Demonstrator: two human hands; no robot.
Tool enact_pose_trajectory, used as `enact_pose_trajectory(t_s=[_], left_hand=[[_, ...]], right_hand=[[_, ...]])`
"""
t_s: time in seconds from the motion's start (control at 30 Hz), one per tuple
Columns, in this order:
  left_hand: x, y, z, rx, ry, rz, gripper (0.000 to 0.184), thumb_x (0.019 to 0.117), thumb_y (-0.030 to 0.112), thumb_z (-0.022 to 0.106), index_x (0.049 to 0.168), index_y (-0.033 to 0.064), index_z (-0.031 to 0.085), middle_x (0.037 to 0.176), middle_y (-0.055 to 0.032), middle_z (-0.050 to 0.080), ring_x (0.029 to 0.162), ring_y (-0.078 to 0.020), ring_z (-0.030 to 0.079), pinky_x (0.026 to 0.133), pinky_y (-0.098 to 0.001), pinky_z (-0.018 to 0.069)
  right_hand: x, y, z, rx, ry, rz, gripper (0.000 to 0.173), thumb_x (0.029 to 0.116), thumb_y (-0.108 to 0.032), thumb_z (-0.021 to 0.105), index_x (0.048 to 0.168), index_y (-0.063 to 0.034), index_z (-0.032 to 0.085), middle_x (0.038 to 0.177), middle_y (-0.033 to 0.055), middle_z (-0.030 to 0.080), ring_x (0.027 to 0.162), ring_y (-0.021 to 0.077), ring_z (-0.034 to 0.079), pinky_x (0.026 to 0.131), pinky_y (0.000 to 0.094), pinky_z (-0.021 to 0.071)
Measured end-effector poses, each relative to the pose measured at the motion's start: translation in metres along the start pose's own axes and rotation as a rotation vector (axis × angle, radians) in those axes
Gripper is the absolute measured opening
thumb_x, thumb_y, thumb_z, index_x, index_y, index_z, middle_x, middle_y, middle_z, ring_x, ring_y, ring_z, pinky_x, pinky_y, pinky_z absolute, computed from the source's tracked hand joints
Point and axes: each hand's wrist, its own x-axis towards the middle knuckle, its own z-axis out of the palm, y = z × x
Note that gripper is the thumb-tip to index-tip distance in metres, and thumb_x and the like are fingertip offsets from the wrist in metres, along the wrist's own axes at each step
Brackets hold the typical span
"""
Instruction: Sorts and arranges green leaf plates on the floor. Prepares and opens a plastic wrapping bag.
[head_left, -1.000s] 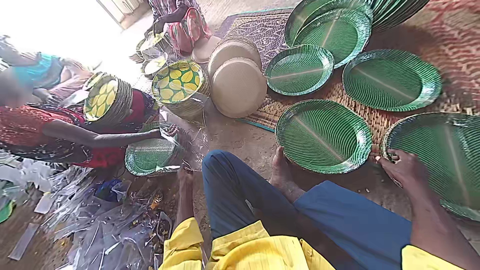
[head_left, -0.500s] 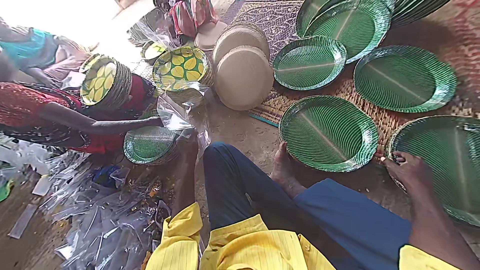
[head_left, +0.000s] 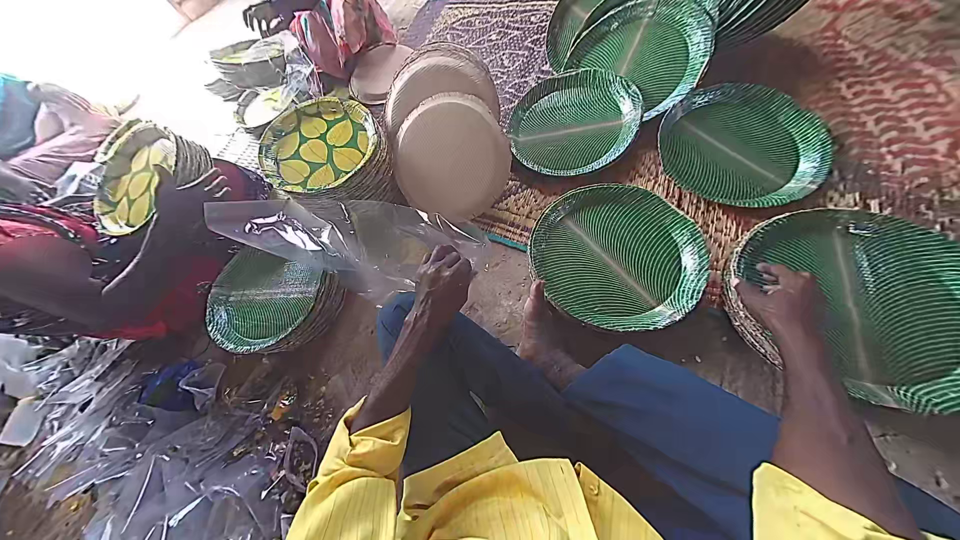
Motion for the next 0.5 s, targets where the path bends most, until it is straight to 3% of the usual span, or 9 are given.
enact_pose_trajectory(t_s=[0.1,0.17,0.3,0.4,0.5], left_hand=[[0.001,0.015,0.017,-0.065,-0.037,0.018,0.016,0.0894,0.007,0.073,0.076,0.0004,0.07,0.084,-0.0144,0.071,0.105,-0.0351,0.069,0.089,-0.0509,0.0547],[0.0,0.02,0.029,-0.1,-0.044,0.067,0.016,0.0893,0.007,0.072,0.075,0.0011,0.069,0.081,-0.0135,0.07,0.102,-0.0342,0.07,0.087,-0.0496,0.0553],[-0.003,0.028,0.036,-0.159,-0.143,0.132,0.018,0.0916,0.011,0.072,0.077,0.0007,0.07,0.083,-0.0144,0.071,0.103,-0.035,0.07,0.09,-0.0511,0.0545],[-0.005,0.034,0.037,-0.195,-0.2,0.153,0.022,0.0923,0.014,0.071,0.075,-0.0002,0.068,0.081,-0.0149,0.069,0.097,-0.0349,0.07,0.087,-0.0512,0.0546],[-0.004,0.036,0.038,-0.252,-0.213,0.15,0.027,0.091,0.017,0.074,0.072,-0.0007,0.067,0.08,-0.0154,0.07,0.094,-0.0346,0.071,0.084,-0.0511,0.0552]], right_hand=[[0.001,-0.021,0.005,0.091,0.081,-0.137,0.042,0.0996,-0.017,0.066,0.132,0.0094,0.06,0.129,0.0393,0.058,0.115,0.0526,0.06,0.1,0.0661,0.0446],[-0.006,-0.049,0.017,0.202,0.036,-0.217,0.038,0.1002,-0.017,0.068,0.129,0.0079,0.063,0.122,0.0336,0.065,0.109,0.0457,0.066,0.098,0.0608,0.0503],[-0.042,-0.119,0.06,0.544,-0.362,-0.209,0.034,0.1076,-0.017,0.055,0.134,0.0033,0.058,0.118,0.0201,0.067,0.097,0.0245,0.069,0.087,0.0425,0.0568],[-0.076,-0.158,0.088,0.694,-0.69,-0.202,0.038,0.1105,-0.019,0.045,0.141,0.0016,0.053,0.119,0.0152,0.067,0.098,0.0187,0.069,0.086,0.0353,0.0572],[-0.104,-0.181,0.1,0.785,-0.894,-0.232,0.04,0.1109,-0.025,0.04,0.139,0.0017,0.051,0.113,0.0072,0.067,0.095,0.0104,0.067,0.085,0.0285,0.0562]])
